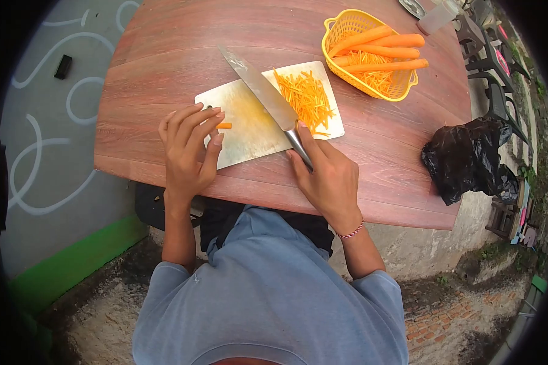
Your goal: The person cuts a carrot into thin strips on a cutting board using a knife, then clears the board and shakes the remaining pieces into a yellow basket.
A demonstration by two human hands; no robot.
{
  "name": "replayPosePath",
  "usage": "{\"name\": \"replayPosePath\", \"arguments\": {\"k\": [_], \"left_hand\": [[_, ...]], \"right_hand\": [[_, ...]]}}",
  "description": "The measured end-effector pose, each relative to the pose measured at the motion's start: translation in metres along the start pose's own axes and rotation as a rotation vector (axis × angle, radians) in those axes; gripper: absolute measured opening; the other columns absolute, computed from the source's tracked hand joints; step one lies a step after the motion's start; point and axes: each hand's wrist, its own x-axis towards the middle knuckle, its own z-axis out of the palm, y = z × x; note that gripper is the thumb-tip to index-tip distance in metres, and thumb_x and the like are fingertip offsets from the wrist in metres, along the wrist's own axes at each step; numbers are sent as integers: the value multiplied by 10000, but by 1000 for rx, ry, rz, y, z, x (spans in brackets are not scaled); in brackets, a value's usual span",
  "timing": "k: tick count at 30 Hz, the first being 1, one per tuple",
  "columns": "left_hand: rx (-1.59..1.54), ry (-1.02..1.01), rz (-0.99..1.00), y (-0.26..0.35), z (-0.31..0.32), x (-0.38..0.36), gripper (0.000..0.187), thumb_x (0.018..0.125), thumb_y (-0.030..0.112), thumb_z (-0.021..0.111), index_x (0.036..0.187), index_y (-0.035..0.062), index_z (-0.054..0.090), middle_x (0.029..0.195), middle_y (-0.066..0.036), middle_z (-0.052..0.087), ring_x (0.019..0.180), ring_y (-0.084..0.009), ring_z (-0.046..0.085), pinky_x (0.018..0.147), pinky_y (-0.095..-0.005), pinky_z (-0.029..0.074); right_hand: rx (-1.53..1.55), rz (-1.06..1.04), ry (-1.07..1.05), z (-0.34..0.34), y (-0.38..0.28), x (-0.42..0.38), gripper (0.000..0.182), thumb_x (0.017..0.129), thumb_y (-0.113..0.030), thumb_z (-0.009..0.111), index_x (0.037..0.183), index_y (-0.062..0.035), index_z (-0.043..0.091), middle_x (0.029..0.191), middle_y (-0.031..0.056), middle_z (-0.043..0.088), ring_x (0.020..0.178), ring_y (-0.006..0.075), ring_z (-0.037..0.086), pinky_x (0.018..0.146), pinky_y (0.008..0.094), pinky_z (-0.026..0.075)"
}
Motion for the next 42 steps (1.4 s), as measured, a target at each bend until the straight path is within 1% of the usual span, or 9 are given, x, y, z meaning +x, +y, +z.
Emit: {"name": "replayPosePath", "arguments": {"k": [6, 8, 12, 15, 16, 26, 34, 38, 42], "left_hand": [[-7, -243, 191, 29, 34, 15, 454, 1015, 476, 641, 1378, 216, 724, 1463, 11, 655, 1466, -234, 492, 1197, -641, 141], [-45, -197, 195, 31, 42, 19, 460, 1004, 517, 636, 1280, 168, 754, 1376, 14, 682, 1449, -220, 501, 1153, -689, 141], [-97, -52, 102, 19, 31, 17, 373, 962, 357, 740, 1287, 176, 754, 1331, -9, 692, 1323, -228, 564, 1128, -577, 257], [-41, -24, -95, -4, 19, -3, 298, 923, 237, 787, 1204, 140, 772, 1226, -22, 704, 1193, -232, 593, 1045, -519, 335], [22, -53, -192, -10, 16, -8, 270, 907, 197, 795, 1165, 120, 779, 1187, -21, 701, 1147, -233, 590, 1003, -498, 359], [-33, -185, -191, -20, 16, -7, 108, 952, 151, 734, 1046, 102, 710, 1129, -37, 682, 1118, -264, 579, 974, -457, 366], [-184, -379, 73, -24, 16, 20, 163, 920, 23, 673, 1066, 92, 697, 1091, -39, 671, 1085, -232, 593, 984, -458, 358], [-151, -299, 118, -27, 31, 34, 143, 936, 65, 692, 1073, 97, 718, 1105, -39, 681, 1095, -232, 600, 995, -465, 364], [-130, -176, -64, -14, 30, 24, 133, 947, 163, 738, 1065, 102, 749, 1114, -28, 696, 1104, -233, 606, 1007, -479, 374]], "right_hand": [[-10, -29, -54, 1, -8, -2, 564, 857, -168, 867, 1391, -98, 702, 834, 116, 718, 687, 299, 699, 602, 406, 544], [15, 4, -68, -2, -11, -5, 555, 855, -131, 869, 1383, -79, 704, 842, 129, 723, 712, 307, 717, 621, 394, 556], [163, 6, -16, -5, -8, -8, 523, 893, -89, 844, 1394, -36, 701, 902, 161, 763, 736, 239, 749, 642, 353, 566], [573, 521, -203, -16, -14, -15, 447, 985, -80, 783, 1407, 26, 684, 915, 93, 773, 747, 64, 649, 663, 256, 532], [572, 519, -206, -15, -15, -16, 447, 985, -80, 783, 1407, 26, 684, 915, 93, 773, 747, 64, 649, 663, 256, 532], [567, 499, -323, 2, -15, -18, 453, 990, -133, 785, 1403, 23, 683, 809, 63, 728, 716, 67, 629, 661, 260, 518], [603, 570, -369, -5, -15, -14, 448, 1004, -142, 769, 1415, 10, 678, 765, 49, 709, 671, 60, 607, 638, 260, 508], [566, 539, -356, -6, -14, -13, 446, 1006, -150, 763, 1413, 11, 678, 741, 53, 700, 672, 60, 609, 632, 270, 508], [536, 569, -356, -11, -20, -9, 429, 998, -148, 761, 1378, 38, 691, 742, 118, 707, 671, 82, 623, 644, 294, 518]]}}
